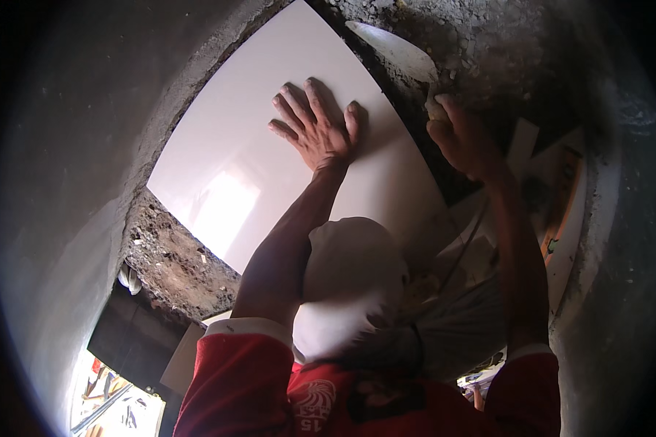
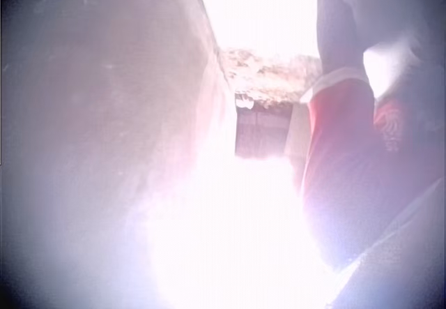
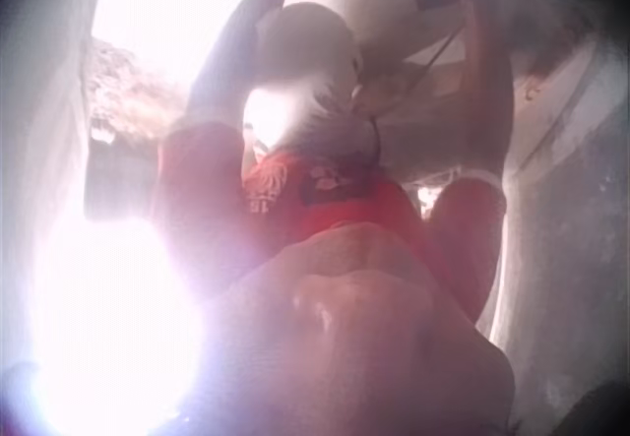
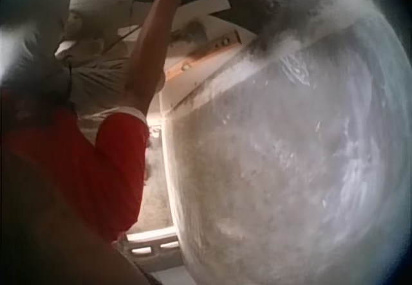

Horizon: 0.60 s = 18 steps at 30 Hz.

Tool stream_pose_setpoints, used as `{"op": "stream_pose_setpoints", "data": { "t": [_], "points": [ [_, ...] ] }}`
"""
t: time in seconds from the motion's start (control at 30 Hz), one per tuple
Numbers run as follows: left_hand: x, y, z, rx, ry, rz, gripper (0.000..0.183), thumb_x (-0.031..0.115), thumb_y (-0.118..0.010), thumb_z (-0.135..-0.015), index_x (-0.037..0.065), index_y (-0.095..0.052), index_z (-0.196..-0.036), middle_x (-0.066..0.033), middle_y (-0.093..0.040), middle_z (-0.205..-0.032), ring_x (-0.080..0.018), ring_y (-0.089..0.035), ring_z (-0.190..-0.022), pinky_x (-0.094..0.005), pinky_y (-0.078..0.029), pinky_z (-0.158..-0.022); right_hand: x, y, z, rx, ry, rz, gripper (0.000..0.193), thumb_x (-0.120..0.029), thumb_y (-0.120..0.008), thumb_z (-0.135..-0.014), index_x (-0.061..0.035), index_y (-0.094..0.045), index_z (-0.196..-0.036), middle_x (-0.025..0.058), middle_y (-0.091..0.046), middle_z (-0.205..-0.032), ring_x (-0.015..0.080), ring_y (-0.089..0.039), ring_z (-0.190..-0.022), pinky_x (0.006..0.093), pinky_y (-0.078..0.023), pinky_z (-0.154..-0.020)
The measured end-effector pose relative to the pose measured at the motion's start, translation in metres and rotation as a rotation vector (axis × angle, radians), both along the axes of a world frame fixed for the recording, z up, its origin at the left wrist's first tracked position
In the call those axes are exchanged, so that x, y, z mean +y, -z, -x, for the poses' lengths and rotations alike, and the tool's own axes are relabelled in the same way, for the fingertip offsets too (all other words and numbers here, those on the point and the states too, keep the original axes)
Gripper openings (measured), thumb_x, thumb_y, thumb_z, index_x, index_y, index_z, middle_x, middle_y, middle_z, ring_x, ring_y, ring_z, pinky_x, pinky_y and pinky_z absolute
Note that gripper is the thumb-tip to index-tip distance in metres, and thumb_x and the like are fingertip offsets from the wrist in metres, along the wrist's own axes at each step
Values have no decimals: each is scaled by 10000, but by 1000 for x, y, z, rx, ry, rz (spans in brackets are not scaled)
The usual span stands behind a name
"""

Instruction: The person is installing white floor tiles. They use a trowel to spread cement on the floor, then place and press tiles into position.

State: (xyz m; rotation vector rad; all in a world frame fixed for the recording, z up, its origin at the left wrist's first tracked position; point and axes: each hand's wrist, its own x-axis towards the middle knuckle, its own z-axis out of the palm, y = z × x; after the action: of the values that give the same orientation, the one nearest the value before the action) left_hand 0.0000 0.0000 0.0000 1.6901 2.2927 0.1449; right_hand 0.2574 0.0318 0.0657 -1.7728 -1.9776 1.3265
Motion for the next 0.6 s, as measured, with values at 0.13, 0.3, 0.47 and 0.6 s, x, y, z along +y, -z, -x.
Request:
{"op": "stream_pose_setpoints", "data": {
  "t": [0.13,0.3,0.47,0.6],
  "points": [
    [3,2,-4,71,12,-80,910,631,-526,-942,135,-256,-1656,-237,-142,-1716,-457,-31,-1600,-721,2,-1225,12,2,19,-87,99,-8,670,-521,-559,-1038,-9,-521,-1468,221,-723,-1067,321,-724,-851,416,-568,-762],
    [6,-4,33,82,11,-105,900,607,-563,-938,137,-271,-1647,-235,-180,-1703,-456,-61,-1596,-721,-34,-1226,20,-6,78,-136,170,62,691,-554,-535,-1042,22,-559,-1423,283,-705,-1152,408,-728,-972,439,-584,-829],
    [-2,-5,90,109,9,-84,911,610,-567,-928,134,-270,-1646,-239,-179,-1701,-454,-62,-1596,-719,-34,-1227,3,3,139,-164,109,-64,690,-536,-564,-1038,69,-592,-1369,304,-705,-1182,442,-697,-1097,470,-545,-966],
    [-39,-5,68,95,7,-101,918,620,-564,-922,132,-272,-1643,-237,-181,-1698,-460,-54,-1596,-724,-29,-1225,-35,8,113,-106,49,-78,637,-479,-596,-1039,73,-598,-1357,301,-711,-1144,434,-681,-1114,472,-519,-988]
  ]
}}
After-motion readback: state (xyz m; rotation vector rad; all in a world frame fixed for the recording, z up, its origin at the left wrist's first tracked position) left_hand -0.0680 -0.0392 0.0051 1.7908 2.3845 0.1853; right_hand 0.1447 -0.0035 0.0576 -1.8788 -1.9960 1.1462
